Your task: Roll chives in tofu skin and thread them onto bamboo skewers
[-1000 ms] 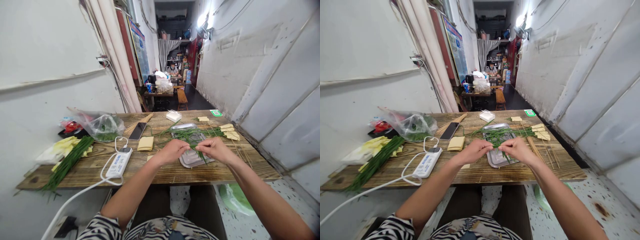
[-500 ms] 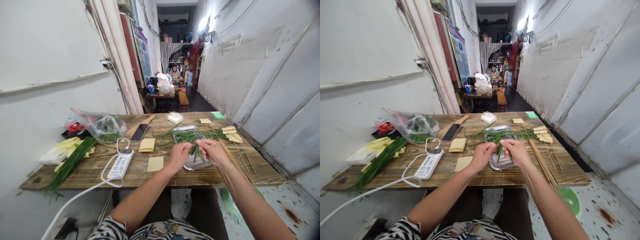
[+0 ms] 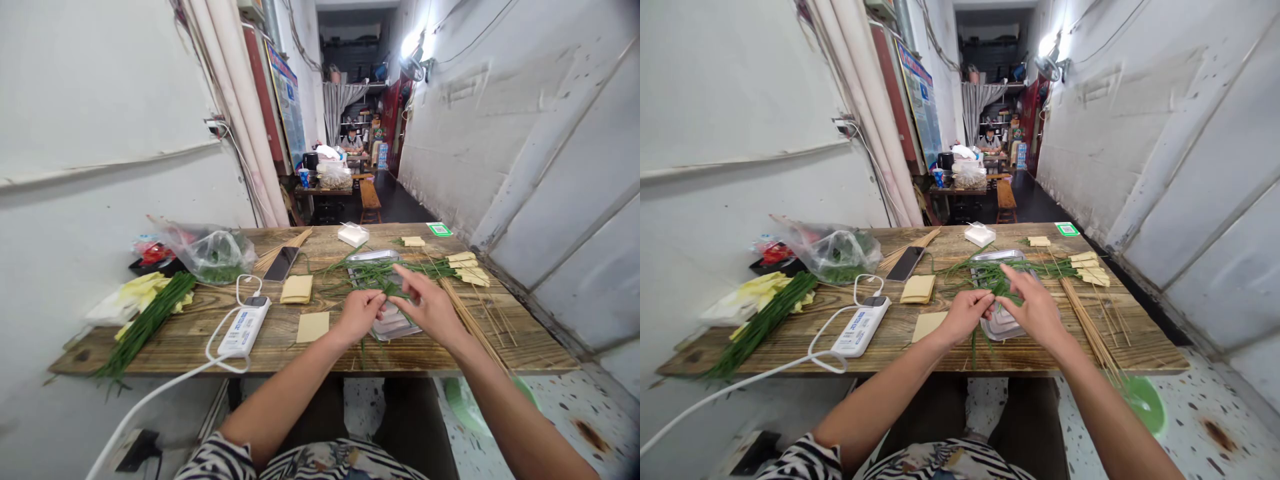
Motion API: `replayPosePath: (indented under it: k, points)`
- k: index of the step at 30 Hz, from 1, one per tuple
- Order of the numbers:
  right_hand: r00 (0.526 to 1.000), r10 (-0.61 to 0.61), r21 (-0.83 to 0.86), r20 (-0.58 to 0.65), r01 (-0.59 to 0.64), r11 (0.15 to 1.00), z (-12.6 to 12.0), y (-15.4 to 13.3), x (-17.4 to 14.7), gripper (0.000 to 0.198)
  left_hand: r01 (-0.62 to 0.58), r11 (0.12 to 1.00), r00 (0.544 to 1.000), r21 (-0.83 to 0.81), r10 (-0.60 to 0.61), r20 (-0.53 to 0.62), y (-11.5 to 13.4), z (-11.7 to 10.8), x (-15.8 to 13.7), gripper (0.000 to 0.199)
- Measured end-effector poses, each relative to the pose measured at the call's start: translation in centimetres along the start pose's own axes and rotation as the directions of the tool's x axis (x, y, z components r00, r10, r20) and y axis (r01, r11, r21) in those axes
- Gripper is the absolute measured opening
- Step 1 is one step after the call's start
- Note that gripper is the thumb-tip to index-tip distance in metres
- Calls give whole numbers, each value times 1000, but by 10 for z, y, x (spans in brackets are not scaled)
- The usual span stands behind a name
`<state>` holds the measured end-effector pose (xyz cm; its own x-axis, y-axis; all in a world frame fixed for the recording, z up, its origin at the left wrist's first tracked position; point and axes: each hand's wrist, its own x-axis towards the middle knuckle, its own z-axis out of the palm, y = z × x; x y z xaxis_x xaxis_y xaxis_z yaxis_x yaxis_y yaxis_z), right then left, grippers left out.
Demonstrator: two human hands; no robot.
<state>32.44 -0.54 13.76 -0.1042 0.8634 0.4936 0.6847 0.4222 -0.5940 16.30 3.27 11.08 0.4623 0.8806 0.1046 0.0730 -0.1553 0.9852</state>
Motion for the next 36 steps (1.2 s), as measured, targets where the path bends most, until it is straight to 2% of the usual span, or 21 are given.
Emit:
replayPosePath:
  k: [1, 2, 4, 7, 10, 13, 16, 21, 24, 26, 28, 29, 32, 34, 36]
  points:
    - [989, -143, -202, 31, 146, 968, -6, -4, -1, 39, 16, 1000, 999, -8, -15, 36, 2, -2, 0, 35]
    - [961, -258, -358, 103, 277, 891, -11, -9, -1, 35, 26, 1000, 997, -12, -25, 73, 4, -3, 1, 36]
    - [889, -368, -525, 274, 459, 717, -15, -18, -1, 30, 38, 999, 990, -11, -36, 138, 8, -6, 1, 36]
    - [825, -379, -616, 419, 565, 548, -14, -25, -1, 27, 63, 998, 965, -3, -61, 254, 15, -10, 0, 35]
    - [805, -355, -638, 475, 593, 491, -14, -22, 0, 25, 93, 994, 925, 51, -105, 364, 22, -18, 0, 35]
    - [805, -320, -602, 500, 589, 539, -20, -15, 2, 24, 63, 987, 905, 149, -120, 409, 28, -27, -2, 36]
    - [823, -287, -587, 491, 555, 589, -26, -10, 5, 22, -37, 962, 891, 269, -90, 445, 32, -37, -2, 35]
    - [873, -198, -612, 447, 459, 644, -28, -8, 10, 25, -176, 904, 910, 390, -2, 414, 28, -49, -3, 33]
    - [904, -135, -615, 407, 380, 691, -24, -7, 11, 27, -101, 946, 947, 309, -4, 322, 16, -45, -5, 29]
    - [932, -91, -614, 350, 302, 730, -18, -6, 9, 27, 40, 988, 962, 151, -79, 261, 6, -38, -7, 29]
    - [963, -51, -596, 266, 206, 776, -10, -4, 6, 26, 168, 985, 963, -41, -155, 223, -4, -29, -9, 32]
    - [975, -30, -579, 219, 155, 801, -5, -3, 4, 25, 192, 974, 967, -124, -166, 192, -8, -24, -9, 34]
    - [993, 47, -479, 105, 9, 878, 14, -2, -3, 23, 104, 971, 994, -213, -110, -15, -18, -12, -8, 38]
    - [992, 112, -358, 52, -86, 930, 29, -4, -8, 24, 20, 986, 987, -164, -46, -157, -21, -7, -6, 40]
    - [983, 182, -211, 14, -175, 962, 46, -7, -11, 27, -44, 989, 970, -145, 8, -242, -21, -3, -5, 41]
